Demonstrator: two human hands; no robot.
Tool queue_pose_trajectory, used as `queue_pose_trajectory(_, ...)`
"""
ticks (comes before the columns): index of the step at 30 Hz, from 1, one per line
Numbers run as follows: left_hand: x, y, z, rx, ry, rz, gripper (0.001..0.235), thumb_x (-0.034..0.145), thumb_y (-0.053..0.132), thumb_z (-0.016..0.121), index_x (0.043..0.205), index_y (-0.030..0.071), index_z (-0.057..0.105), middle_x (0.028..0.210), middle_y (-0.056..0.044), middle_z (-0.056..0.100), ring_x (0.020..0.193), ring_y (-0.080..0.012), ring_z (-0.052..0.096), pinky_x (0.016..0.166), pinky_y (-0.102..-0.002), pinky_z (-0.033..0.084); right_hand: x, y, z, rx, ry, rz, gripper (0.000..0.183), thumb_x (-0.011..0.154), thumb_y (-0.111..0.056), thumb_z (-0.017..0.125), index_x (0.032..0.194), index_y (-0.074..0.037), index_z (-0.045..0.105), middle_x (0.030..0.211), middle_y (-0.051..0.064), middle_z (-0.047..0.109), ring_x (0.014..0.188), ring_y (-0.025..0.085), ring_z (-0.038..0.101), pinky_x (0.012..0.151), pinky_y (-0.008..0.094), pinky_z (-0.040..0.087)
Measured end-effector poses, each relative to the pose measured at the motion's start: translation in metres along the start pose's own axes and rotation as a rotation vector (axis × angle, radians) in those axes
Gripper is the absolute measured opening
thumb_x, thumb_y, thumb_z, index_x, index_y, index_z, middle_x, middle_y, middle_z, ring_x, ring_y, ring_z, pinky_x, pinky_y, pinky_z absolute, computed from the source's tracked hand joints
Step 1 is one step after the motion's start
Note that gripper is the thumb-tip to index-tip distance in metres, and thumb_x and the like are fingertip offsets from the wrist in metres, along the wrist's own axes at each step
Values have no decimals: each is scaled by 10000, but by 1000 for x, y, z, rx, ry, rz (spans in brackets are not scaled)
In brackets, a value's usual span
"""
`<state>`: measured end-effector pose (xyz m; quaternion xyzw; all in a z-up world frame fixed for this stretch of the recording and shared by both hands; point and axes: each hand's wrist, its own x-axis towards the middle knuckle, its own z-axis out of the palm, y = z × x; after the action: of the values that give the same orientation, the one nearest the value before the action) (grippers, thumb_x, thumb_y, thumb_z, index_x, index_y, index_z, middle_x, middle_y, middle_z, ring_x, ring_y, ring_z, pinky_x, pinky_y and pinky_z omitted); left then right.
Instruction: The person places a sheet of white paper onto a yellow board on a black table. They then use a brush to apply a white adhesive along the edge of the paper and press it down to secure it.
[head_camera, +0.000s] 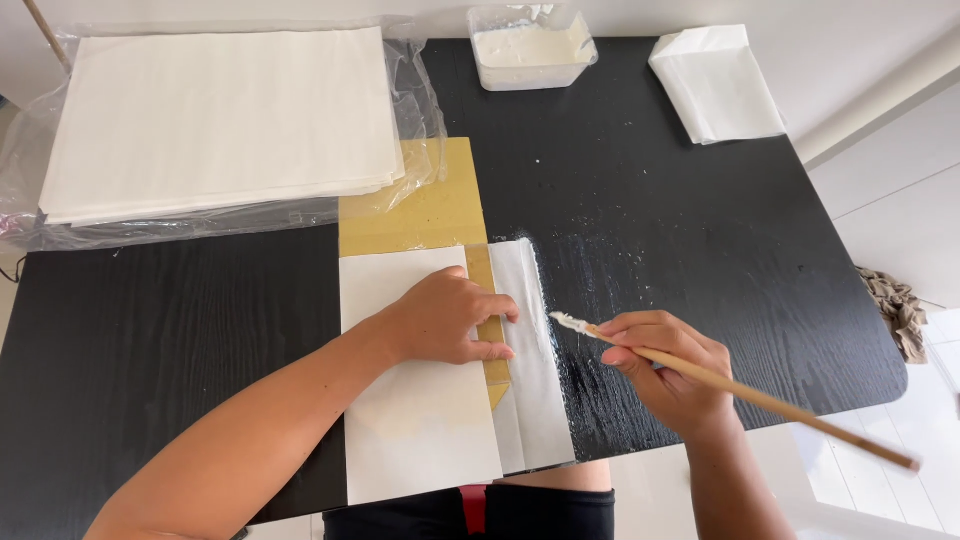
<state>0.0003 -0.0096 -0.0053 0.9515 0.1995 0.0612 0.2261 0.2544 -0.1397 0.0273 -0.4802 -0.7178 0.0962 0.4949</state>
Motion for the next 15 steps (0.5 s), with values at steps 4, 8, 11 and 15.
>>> queue_pose_trajectory(4, 2, -6, 7, 14, 10, 2, 495, 912, 517, 723, 1209, 121, 715, 688, -61, 732, 641, -195, 707, 766, -363, 530, 10, -12, -6, 46, 20, -29, 190, 836, -222, 799, 802, -41, 752, 800, 132, 791, 552, 178, 704, 521, 260, 596)
queue_pose_trajectory(8, 3, -9, 9, 32, -4, -5, 518, 905, 552, 716, 1205, 130, 712, 657, -42, 710, 618, -169, 690, 740, -350, 513, 14, -13, -13, 49, -2, 100, 367, 921, -351, 661, 844, -13, 780, 822, 158, 743, 474, 164, 611, 426, 270, 543)
queue_pose_trajectory(11, 4, -8, 9, 26, -4, -11, 536, 905, 557, 712, 1215, 120, 709, 663, -44, 712, 623, -171, 692, 739, -351, 510, 17, -13, -12, 56, 17, 160, 295, 923, -263, 707, 841, 14, 769, 786, 171, 716, 434, 152, 575, 374, 241, 491)
queue_pose_trajectory(15, 5, -11, 12, 30, -9, -9, 578, 900, 572, 709, 1237, 103, 697, 666, -52, 707, 618, -177, 686, 737, -357, 507, 15, -5, -10, 197, 127, 284, 375, 989, -247, 657, 793, 65, 723, 707, 208, 673, 392, 180, 519, 370, 272, 465)
